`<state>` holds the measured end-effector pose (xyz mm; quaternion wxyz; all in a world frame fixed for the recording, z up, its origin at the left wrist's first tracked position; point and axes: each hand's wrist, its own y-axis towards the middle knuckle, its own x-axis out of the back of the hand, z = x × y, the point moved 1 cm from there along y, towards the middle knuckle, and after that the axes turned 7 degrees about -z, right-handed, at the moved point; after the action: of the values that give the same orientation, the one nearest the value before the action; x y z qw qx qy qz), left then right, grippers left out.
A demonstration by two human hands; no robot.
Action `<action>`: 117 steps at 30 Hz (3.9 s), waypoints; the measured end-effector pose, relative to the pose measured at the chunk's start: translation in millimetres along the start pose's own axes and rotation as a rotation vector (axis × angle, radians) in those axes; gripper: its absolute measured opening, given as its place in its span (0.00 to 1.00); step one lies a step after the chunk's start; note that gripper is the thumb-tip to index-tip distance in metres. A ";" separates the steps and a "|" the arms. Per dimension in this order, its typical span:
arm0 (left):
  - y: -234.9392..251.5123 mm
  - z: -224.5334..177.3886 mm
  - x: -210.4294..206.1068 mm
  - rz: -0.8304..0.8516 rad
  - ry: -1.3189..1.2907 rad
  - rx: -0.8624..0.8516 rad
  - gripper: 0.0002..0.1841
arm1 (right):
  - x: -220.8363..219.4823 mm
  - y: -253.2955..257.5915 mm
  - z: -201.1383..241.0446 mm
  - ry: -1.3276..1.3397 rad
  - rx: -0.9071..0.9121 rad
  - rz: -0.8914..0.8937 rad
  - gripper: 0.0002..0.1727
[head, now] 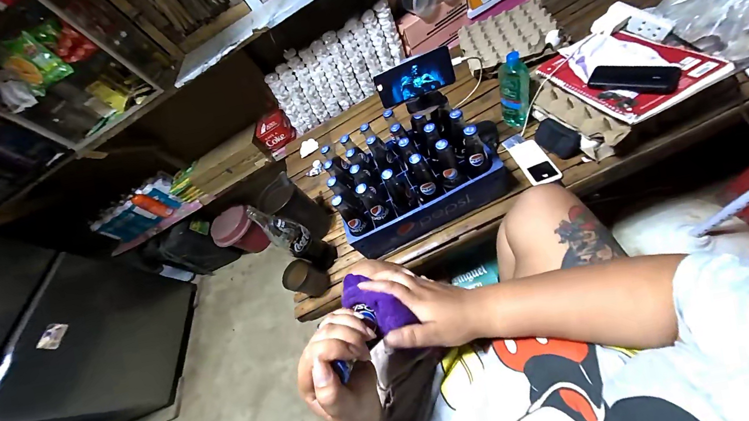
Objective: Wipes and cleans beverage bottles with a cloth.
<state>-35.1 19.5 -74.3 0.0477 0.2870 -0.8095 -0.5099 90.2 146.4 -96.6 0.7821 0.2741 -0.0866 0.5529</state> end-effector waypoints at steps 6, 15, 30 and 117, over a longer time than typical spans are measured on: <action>2.5 -2.5 2.4 -0.017 0.189 0.057 0.22 | -5.0 -3.4 14.9 -0.055 0.293 -0.099 0.49; 5.5 -10.1 -2.2 -0.016 0.396 0.070 0.24 | -9.9 -2.7 32.1 -0.034 0.615 -0.229 0.44; 5.6 -3.8 5.3 -0.068 0.247 0.081 0.23 | -15.5 -2.6 9.4 -0.179 0.425 -0.139 0.51; 10.8 -0.2 5.8 0.048 0.239 0.076 0.23 | -3.2 11.6 -31.8 -0.092 -0.284 0.045 0.52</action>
<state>-44.3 19.7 -66.2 0.1453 0.3278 -0.8235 -0.4396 73.0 163.2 -120.7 0.7956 0.1839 -0.2059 0.5393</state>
